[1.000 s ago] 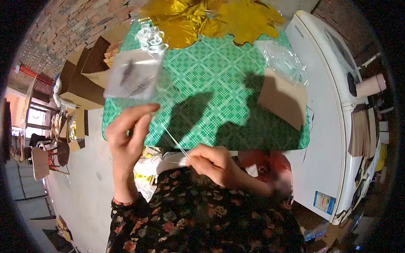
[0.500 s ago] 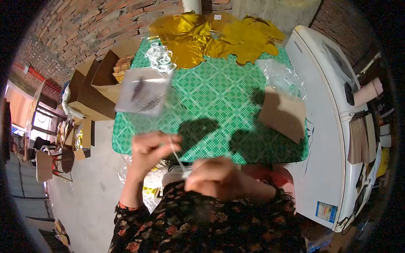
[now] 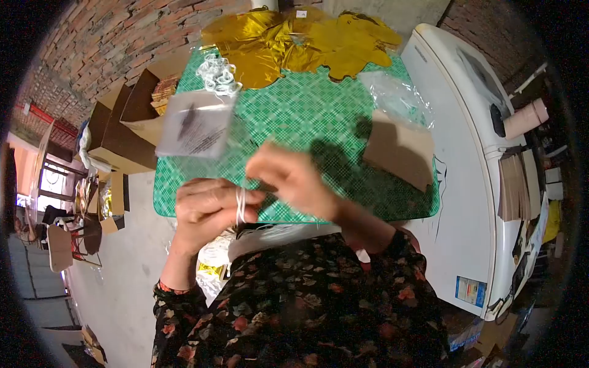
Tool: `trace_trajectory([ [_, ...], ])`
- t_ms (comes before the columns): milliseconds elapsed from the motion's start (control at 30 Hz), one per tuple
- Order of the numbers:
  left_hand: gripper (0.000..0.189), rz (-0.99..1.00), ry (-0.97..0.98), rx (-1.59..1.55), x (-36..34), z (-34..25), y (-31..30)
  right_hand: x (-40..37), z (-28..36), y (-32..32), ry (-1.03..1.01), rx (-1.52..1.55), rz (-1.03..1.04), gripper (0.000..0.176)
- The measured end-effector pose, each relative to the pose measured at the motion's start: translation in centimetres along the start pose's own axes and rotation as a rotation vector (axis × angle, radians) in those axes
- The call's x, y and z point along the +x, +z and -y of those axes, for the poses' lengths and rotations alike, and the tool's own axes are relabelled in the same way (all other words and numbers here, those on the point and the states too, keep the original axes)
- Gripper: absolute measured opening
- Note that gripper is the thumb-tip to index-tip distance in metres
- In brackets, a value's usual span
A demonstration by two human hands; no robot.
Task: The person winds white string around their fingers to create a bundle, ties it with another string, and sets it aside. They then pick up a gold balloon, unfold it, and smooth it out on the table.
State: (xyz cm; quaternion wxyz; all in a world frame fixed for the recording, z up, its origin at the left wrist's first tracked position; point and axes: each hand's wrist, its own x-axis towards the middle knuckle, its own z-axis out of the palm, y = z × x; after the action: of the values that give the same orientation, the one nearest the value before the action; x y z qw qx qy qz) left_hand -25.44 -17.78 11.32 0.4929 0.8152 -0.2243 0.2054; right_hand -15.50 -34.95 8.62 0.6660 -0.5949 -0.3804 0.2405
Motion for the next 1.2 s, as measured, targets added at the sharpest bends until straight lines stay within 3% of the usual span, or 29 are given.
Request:
trace_trajectory([
  [33, 0.012, -0.033, -0.007, 0.037, 0.2, 0.3, -0.2, -1.0, -2.5, 2.0, -0.081, 0.030, 0.035, 0.003],
  [67, 0.012, -0.069, -0.016, 0.076, 0.5, 0.8, -0.4, -2.5, -3.2, 3.0, -0.192, -0.218, 0.268, 0.003],
  [133, 0.014, -0.048, -0.074, 0.084, 0.3, 2.2, -0.4, -3.0, 0.2, 2.8, -0.042, -0.148, 0.481, 0.004],
  [167, 0.014, -0.020, -0.073, 0.079, 0.0, 2.7, -0.3, -2.3, 2.3, 1.5, -0.227, -0.195, 0.364, 0.008],
  [233, 0.014, 0.062, -0.073, -0.024, -0.2, 2.5, 0.1, -1.0, 2.7, -0.7, -0.153, -0.177, 0.120, 0.007],
  [300, 0.014, 0.008, -0.045, -0.047, 0.4, 1.8, 0.4, 0.5, -0.1, -1.3, -0.046, -0.191, -0.012, 0.006],
  [333, 0.014, -0.018, -0.025, -0.054, 0.8, 1.7, 0.3, -0.8, -3.7, 0.5, -0.011, -0.099, 0.018, 0.006],
  [400, 0.014, -0.024, -0.092, -0.018, 1.4, 2.4, -0.1, -3.2, -1.5, 2.6, -0.018, -0.223, 0.405, 0.006],
  [433, 0.014, -0.027, -0.141, -0.006, 1.1, 2.8, -0.1, -3.2, 1.1, 2.4, -0.072, -0.192, 0.469, 0.005],
  [467, 0.014, -0.023, -0.196, 0.001, 0.7, 2.9, 0.0, -2.9, 3.0, 1.2, -0.173, -0.225, 0.403, 0.004],
  [500, 0.014, 0.025, -0.221, -0.010, 0.5, 2.6, 0.0, -2.1, 1.8, 0.7, -0.145, -0.127, 0.313, 0.003],
  [567, 0.014, 0.037, -0.083, -0.034, 1.1, 1.9, 0.3, 0.2, -2.7, -0.5, -0.110, 0.046, 0.134, 0.004],
  [633, 0.015, 0.032, -0.044, -0.027, 2.0, 1.9, -0.1, -0.5, -2.6, 0.4, -0.095, -0.071, 0.152, 0.005],
  [667, 0.015, 0.014, -0.084, -0.012, 2.2, 2.3, -0.4, -2.3, -1.7, 1.7, -0.084, -0.271, 0.263, 0.005],
  [700, 0.016, -0.004, -0.139, -0.003, 2.0, 2.7, -0.4, -2.7, -0.5, 2.0, -0.003, -0.223, 0.365, 0.005],
  [733, 0.016, -0.018, -0.202, 0.001, 1.6, 3.0, -0.3, -2.6, 1.0, 1.6, -0.123, -0.208, 0.298, 0.008],
  [800, 0.018, 0.028, -0.194, -0.024, 1.1, 3.0, 0.1, -1.5, 3.2, -1.2, -0.057, -0.119, 0.052, 0.011],
  [867, 0.018, 0.057, -0.129, -0.039, 1.2, 2.3, 0.6, 0.4, 0.6, -2.6, -0.152, -0.179, -0.097, 0.013],
  [933, 0.019, 0.002, -0.108, -0.033, 1.5, 2.8, 0.6, -1.7, -4.6, 0.3, 0.060, -0.079, -0.021, 0.010],
  [967, 0.020, -0.028, -0.137, -0.032, 1.4, 3.5, 0.5, -2.8, -3.5, 1.0, 0.021, -0.287, 0.200, 0.008],
  [1000, 0.020, -0.058, -0.173, -0.033, 1.2, 3.9, 0.5, -3.2, -1.4, 1.5, 0.070, -0.226, 0.369, 0.007],
  [1067, 0.021, 0.000, -0.242, 0.028, 0.7, 3.8, 0.3, -3.0, 1.6, 0.8, -0.127, -0.226, 0.288, 0.006],
  [1133, 0.021, 0.067, -0.217, 0.033, 0.3, 3.9, 0.5, -1.1, 3.6, -1.7, -0.161, -0.300, 0.080, 0.008],
  [1200, 0.023, 0.041, -0.177, -0.044, 0.7, 3.4, 1.0, 1.0, -0.7, -2.4, -0.151, -0.216, -0.105, 0.007],
])
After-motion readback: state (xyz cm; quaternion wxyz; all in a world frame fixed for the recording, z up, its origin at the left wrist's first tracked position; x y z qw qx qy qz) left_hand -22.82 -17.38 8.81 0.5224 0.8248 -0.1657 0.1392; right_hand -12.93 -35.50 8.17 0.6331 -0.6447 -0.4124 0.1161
